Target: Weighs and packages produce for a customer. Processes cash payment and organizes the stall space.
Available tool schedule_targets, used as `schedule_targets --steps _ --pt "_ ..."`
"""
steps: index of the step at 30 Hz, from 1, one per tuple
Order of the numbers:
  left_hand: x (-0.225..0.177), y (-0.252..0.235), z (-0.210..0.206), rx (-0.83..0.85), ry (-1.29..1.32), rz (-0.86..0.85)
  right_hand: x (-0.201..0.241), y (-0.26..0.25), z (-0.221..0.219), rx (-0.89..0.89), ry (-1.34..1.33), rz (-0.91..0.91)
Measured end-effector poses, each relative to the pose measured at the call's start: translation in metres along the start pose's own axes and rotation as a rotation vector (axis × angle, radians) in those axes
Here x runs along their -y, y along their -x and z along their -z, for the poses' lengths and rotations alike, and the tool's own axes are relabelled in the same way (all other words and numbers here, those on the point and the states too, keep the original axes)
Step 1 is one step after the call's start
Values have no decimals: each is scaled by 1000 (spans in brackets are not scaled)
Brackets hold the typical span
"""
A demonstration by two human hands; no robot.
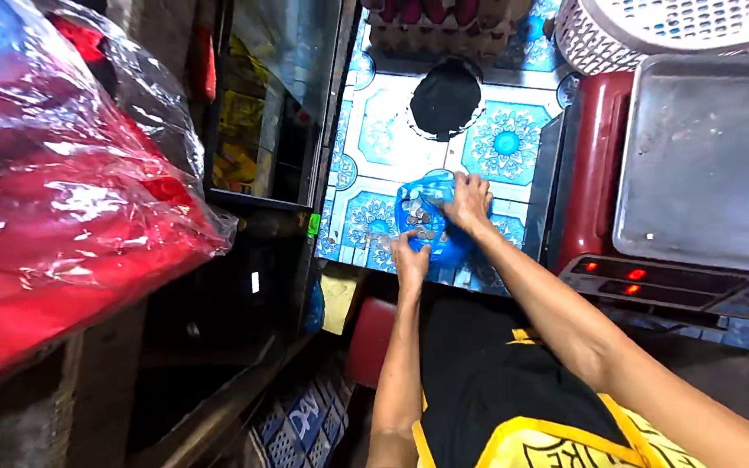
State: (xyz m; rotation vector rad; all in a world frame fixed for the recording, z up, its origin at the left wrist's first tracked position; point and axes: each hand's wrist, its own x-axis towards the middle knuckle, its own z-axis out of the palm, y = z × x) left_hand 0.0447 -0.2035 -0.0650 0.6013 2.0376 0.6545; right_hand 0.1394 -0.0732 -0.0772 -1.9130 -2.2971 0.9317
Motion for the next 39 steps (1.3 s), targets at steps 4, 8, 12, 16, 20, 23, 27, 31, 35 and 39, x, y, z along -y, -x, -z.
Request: schedule_targets --steps 4,8,12,16,20,23,27,31,35,39 --pt "-6 9 12 18 107 -61 8 -27 22 85 -134 -79" --pt "-11 19 27 -82 380 -171 27 -41 31 41 -397 8" --pt "-24 35 47 -154 500 -266 61 -44 59 101 -344 248" --pt "-33 49 65 -249 496 -359 93 -37 89 78 -244 363" --pt "-37 54 79 -338 430 -408 114 -42 92 51 -208 405" --pt "-32 35 73 -349 198 -366 117 -54 74 76 -122 341" --pt "-17 11 53 -249 23 -274 90 -55 47 94 -74 280" --pt "-12 14 51 -218 -30 -257 77 -9 53 -137 -125 471" --pt "-14 24 47 -529 -399 -488 46 71 75 -167 -200 725" --pt "-48 -2 39 -440 -530 -514 7 152 99 273 -445 815"
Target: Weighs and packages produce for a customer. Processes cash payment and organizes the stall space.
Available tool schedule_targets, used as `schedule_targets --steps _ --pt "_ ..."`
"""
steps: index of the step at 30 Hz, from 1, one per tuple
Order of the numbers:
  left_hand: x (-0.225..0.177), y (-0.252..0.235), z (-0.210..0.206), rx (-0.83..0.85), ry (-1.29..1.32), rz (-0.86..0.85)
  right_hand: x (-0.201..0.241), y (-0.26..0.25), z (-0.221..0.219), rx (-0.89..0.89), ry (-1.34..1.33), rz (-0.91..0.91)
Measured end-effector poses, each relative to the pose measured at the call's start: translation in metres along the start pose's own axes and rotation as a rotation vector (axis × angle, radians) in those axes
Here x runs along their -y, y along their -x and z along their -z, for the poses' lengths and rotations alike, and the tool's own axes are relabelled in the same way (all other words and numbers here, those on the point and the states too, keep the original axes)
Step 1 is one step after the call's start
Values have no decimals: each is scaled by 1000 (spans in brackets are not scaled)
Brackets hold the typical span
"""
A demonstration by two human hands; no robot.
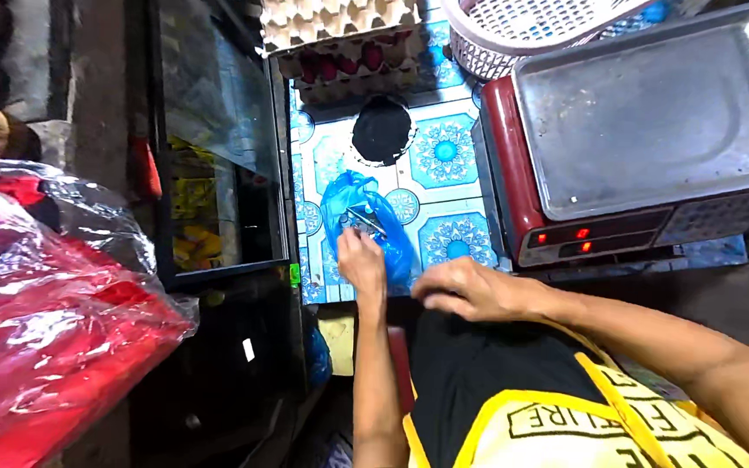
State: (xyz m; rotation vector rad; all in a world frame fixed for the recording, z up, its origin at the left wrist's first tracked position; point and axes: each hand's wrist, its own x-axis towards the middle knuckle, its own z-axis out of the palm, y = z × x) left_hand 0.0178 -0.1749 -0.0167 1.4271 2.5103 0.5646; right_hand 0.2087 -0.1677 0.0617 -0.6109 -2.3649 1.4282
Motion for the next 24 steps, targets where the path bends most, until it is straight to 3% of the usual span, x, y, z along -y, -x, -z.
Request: schedule_targets --steps 1,3,8,10,13,16,17,18,19,21,24 --pt "-3 -16 -9 182 -25 95 4 17 -4 34 -34 16" --pt "4 -41 -37 347 -46 190 7 44 -10 36 -38 5" --pt "-8 -46 -52 299 7 181 8 98 1 -184 -22 -147" --pt "-17 -40 -40 295 1 111 11 115 10 -427 78 -116" --pt "-23 -37 -17 353 -24 1 9 146 44 -982 507 -136" --pt "-45 -19 11 47 100 -206 -35 217 123 -1428 756 -365" --pt "-64 -8 18 -13 223 -285 -58 242 150 -1528 628 -504" --pt "-85 4 19 44 387 -310 -82 265 174 -1581 374 -628" --pt "-105 15 12 206 577 -266 -107 282 193 -1580 55 -694" --pt "-135 31 -26 573 908 -51 -138 297 209 -1486 -473 -702" --pt "-160 50 -84 799 1218 117 -142 290 204 -1364 -688 -629"
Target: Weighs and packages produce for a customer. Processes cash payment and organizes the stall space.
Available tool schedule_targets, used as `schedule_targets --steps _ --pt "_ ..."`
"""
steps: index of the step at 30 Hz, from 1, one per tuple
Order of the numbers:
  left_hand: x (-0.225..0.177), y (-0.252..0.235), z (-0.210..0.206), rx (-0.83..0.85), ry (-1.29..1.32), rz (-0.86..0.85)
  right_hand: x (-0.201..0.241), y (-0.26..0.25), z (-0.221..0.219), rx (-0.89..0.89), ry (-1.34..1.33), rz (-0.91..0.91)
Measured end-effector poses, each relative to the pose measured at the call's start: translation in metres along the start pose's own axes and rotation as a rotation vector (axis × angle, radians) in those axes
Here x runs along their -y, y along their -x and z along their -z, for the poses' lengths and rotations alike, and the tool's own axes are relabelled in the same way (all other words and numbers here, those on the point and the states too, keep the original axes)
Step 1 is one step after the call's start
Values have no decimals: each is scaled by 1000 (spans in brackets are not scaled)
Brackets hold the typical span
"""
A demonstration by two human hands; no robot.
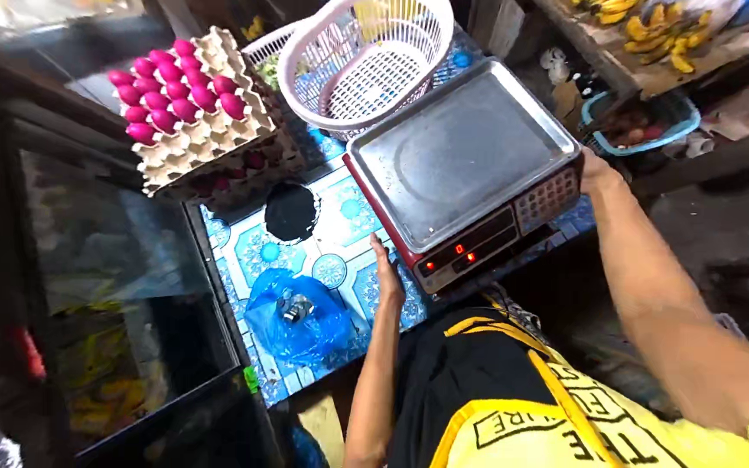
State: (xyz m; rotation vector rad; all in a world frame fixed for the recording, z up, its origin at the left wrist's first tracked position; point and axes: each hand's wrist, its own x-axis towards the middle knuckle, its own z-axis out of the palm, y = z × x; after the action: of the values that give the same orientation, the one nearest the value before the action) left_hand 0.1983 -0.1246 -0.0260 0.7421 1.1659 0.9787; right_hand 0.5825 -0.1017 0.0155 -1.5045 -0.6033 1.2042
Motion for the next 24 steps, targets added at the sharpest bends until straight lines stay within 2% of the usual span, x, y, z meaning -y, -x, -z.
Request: schedule_targets --steps 3,5,6,7,8,10,11,12,15,18,20,22,24 --pt "16 -9 -25 15 189 -61 3 2 0 -47 33 -58" --pt "15 -4 -26 -34 269 21 2 -2 3 2 -3 -73" --pt "10 7 -27 -128 319 145 -2 -1 9 18 -33 -109" --pt "4 20 -26 -229 349 311 -11 7 15 -72 -21 -174" --pt "1 33 -24 -273 361 490 -22 20 22 -245 22 -264" --pt "4 51 -18 -278 407 724 -44 51 27 -496 76 -446" --pt "8 55 -15 -243 478 763 -46 63 27 -503 5 -509" --pt "12 57 -13 -213 561 770 -47 71 27 -476 -93 -525" --pt "11 53 -19 -272 666 738 -39 78 14 -446 -322 -482" --pt "5 40 -23 -332 697 723 -19 59 -7 -365 -331 -386" --pt "4 35 -20 -376 711 730 -6 50 -14 -328 -340 -386" --pt "-6 47 -18 -466 589 645 -8 48 -7 -341 -315 -458" --pt "-15 68 -19 -545 223 430 -17 48 19 -438 -242 -477"
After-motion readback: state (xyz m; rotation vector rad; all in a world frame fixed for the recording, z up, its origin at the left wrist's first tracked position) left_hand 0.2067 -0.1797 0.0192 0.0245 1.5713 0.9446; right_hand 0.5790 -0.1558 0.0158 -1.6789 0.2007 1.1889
